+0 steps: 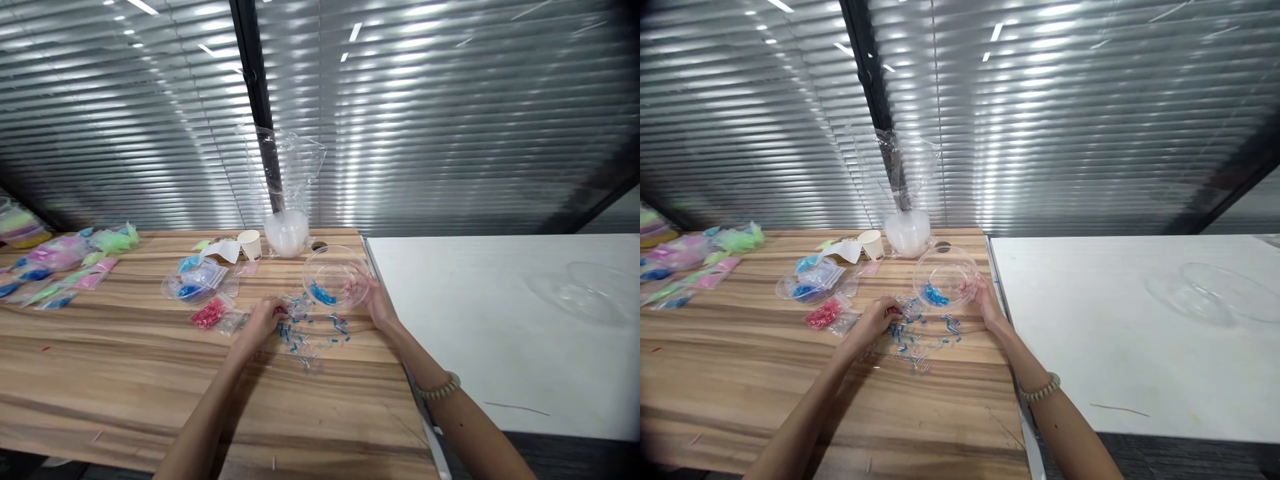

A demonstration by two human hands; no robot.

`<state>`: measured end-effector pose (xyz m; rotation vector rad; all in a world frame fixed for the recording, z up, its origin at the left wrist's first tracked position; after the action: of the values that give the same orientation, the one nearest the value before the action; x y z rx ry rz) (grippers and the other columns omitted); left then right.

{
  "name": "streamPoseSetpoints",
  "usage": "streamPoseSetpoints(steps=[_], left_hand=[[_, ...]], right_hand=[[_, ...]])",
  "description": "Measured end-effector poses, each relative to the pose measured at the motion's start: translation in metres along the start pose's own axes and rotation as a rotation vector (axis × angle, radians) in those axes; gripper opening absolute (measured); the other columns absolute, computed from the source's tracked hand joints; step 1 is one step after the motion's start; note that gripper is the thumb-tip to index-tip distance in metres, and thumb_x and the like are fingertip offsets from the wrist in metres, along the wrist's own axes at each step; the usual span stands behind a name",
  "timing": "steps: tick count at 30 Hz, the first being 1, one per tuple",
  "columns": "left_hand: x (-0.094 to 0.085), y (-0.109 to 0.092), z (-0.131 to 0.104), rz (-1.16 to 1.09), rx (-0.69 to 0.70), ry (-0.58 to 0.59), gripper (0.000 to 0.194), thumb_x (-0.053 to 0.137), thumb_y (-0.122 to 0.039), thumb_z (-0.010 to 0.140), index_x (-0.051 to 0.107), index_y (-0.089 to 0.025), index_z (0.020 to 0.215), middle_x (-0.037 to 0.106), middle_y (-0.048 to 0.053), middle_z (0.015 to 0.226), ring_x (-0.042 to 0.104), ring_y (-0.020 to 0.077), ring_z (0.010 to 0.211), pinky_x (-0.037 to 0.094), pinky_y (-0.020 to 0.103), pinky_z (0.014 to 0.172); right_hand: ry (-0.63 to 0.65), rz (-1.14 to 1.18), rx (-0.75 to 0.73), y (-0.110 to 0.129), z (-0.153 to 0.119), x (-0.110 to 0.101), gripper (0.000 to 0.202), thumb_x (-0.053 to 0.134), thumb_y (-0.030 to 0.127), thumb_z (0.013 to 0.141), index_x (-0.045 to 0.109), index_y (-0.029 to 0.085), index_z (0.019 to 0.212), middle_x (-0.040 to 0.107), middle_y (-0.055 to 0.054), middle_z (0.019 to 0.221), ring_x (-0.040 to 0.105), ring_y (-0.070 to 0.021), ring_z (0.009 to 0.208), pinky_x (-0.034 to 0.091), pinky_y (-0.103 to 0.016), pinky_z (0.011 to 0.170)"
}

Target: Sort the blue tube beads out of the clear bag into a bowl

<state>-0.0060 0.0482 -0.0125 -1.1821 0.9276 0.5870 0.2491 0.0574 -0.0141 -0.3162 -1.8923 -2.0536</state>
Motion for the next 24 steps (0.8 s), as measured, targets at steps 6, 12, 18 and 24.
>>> streamPoseSetpoints(steps=[6, 12, 18, 24], left_hand=[[-0.006, -0.002, 0.0, -0.06, 0.012, -0.006, 0.005, 0.059, -0.012, 0.067, 0.062, -0.015, 0.07, 0.062, 0.003, 0.071, 0.056, 0.017, 0.07, 0.039, 0.023, 0.062], [-0.019, 0.002, -0.001, -0.057, -0.046, -0.049, 0.01, 0.052, -0.015, 0.071, 0.062, -0.016, 0.072, 0.063, 0.003, 0.071, 0.056, 0.0168, 0.068, 0.041, 0.024, 0.064], [-0.018, -0.001, -0.003, -0.007, 0.048, 0.01, 0.016, 0.049, -0.013, 0.074, 0.065, -0.016, 0.075, 0.065, 0.006, 0.08, 0.058, 0.0185, 0.078, 0.042, 0.026, 0.072], [-0.021, -0.005, -0.005, 0.056, 0.037, 0.054, 0.015, 0.054, -0.013, 0.072, 0.068, -0.016, 0.075, 0.064, 0.006, 0.08, 0.058, 0.0197, 0.079, 0.042, 0.026, 0.071]], right_hand=[[0.025, -0.049, -0.014, -0.003, -0.002, 0.001, 0.061, 0.047, 0.059, 0.079, 0.048, 0.021, 0.127, 0.059, -0.002, 0.074, 0.055, -0.0162, 0.066, 0.047, -0.028, 0.061], [0.024, -0.032, -0.013, -0.003, -0.002, -0.002, 0.063, 0.049, 0.06, 0.078, 0.048, 0.021, 0.127, 0.059, -0.001, 0.073, 0.054, -0.0147, 0.062, 0.047, -0.027, 0.061], [0.03, -0.039, -0.029, 0.001, -0.005, -0.001, 0.064, 0.047, 0.061, 0.08, 0.046, 0.02, 0.13, 0.059, -0.002, 0.073, 0.054, -0.0144, 0.063, 0.047, -0.027, 0.062], [0.039, -0.053, -0.039, -0.001, -0.004, -0.001, 0.066, 0.045, 0.062, 0.08, 0.045, 0.019, 0.13, 0.06, -0.003, 0.075, 0.056, -0.0152, 0.065, 0.048, -0.028, 0.064]])
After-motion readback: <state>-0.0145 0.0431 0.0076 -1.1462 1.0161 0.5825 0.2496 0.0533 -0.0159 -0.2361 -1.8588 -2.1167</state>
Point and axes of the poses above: each hand's wrist, its own z-axis towards the middle knuckle, its own x-axis out of the palm, y = z × x, the point moved 4 cm from there along z, towards the middle knuckle
